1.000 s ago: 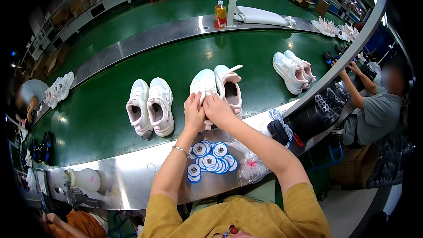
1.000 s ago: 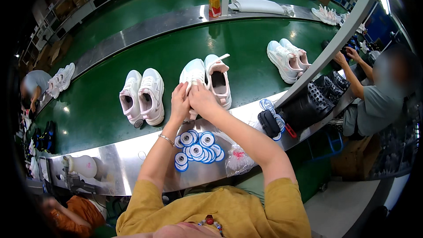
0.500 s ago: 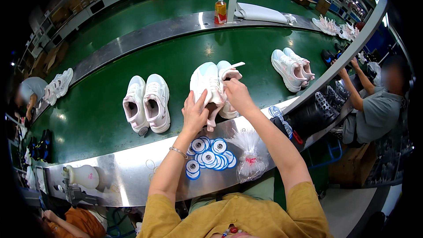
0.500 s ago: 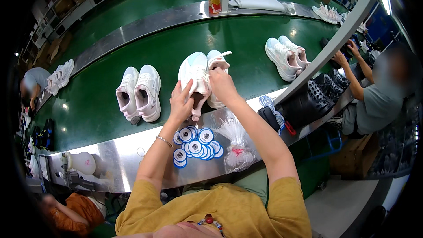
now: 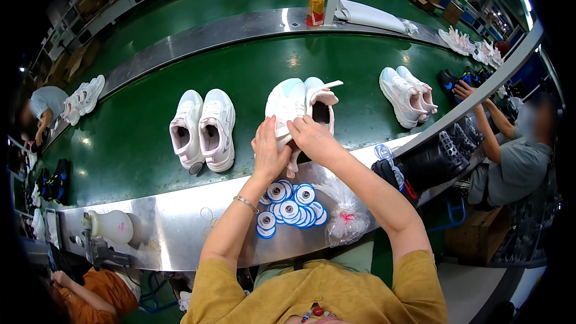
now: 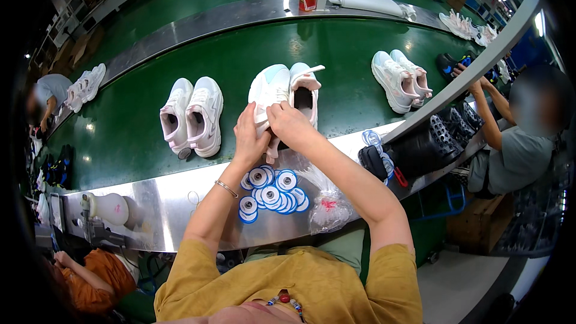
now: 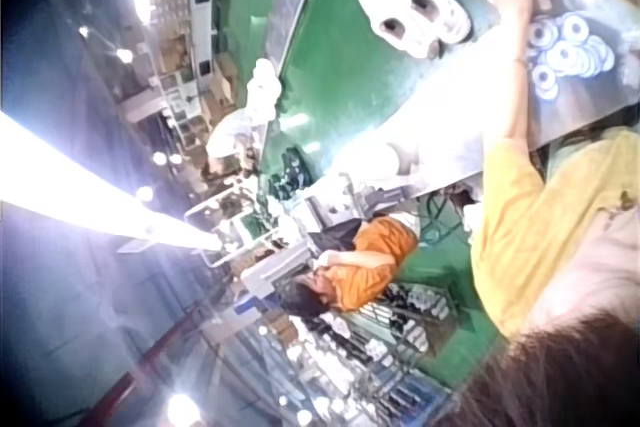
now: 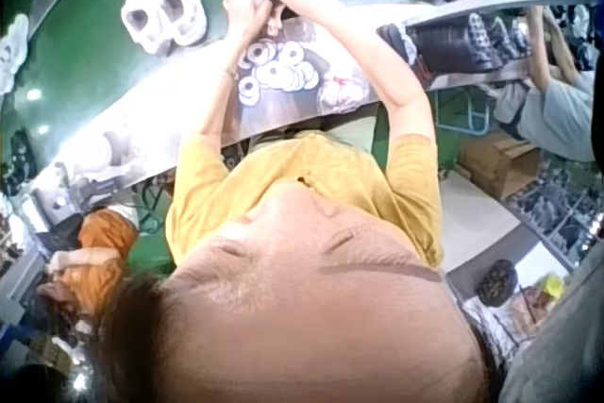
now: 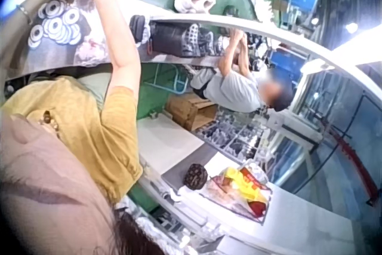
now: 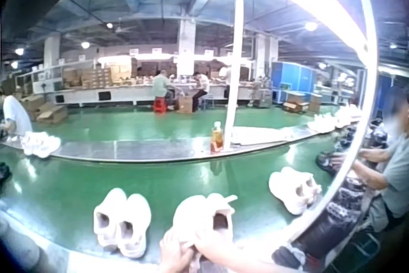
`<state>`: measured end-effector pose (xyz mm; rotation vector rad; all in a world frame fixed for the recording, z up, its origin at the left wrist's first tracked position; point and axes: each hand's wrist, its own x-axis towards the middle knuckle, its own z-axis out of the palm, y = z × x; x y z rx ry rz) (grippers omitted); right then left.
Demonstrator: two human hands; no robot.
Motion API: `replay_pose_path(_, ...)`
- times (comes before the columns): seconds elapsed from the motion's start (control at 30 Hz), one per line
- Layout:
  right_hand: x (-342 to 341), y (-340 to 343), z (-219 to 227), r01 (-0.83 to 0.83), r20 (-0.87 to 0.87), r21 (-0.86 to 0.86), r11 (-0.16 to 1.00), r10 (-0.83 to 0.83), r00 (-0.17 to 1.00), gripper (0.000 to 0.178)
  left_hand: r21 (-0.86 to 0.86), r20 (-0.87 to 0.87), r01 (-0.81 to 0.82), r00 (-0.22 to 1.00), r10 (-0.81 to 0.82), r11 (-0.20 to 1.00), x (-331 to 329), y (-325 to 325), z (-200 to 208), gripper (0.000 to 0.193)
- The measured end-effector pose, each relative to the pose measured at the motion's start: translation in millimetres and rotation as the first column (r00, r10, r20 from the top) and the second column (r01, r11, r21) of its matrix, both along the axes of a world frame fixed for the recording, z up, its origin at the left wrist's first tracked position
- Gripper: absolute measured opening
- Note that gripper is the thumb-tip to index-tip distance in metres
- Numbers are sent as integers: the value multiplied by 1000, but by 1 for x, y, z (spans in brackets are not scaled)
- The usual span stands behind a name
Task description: The person attaches circular blue-and-white tags to the tongue of white and black sneakers moving along a conveyor belt. They handle each shoe one at a time, place the tag inside, and then move the shoe forward on the belt.
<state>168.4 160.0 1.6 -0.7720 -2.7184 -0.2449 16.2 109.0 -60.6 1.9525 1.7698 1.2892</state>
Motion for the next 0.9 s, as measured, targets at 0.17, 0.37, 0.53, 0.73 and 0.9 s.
replay_pose_path(0.17, -15, -2, -9, -33, -11, 118, 992, 35, 999, 35, 13, -29, -10, 1000, 10, 1000, -10, -2, -4, 68)
replay_pose_path(0.37, -27, -5, -7, -16, -22, 88, 996, 18, 1000, 34, 22, -107, -27, 994, 30, 999, -21, -4, -14, 58)
replay_pose_path(0.53, -5, -2, 6, -12, -426, -228, 974, -88, 901, 33, -105, 144, -7, 989, 22, 994, -49, 13, -13, 51)
replay_pose_path(0.73, 33, -1, -11, 153, -283, -232, 961, -217, 934, 26, -346, 711, 217, 695, 104, 913, -80, 25, 3, 42)
replay_pose_path(0.9, 31, 0, -31, 36, -339, -327, 944, -153, 928, 26, -240, 154, -199, 959, 240, 950, -63, 33, -6, 43)
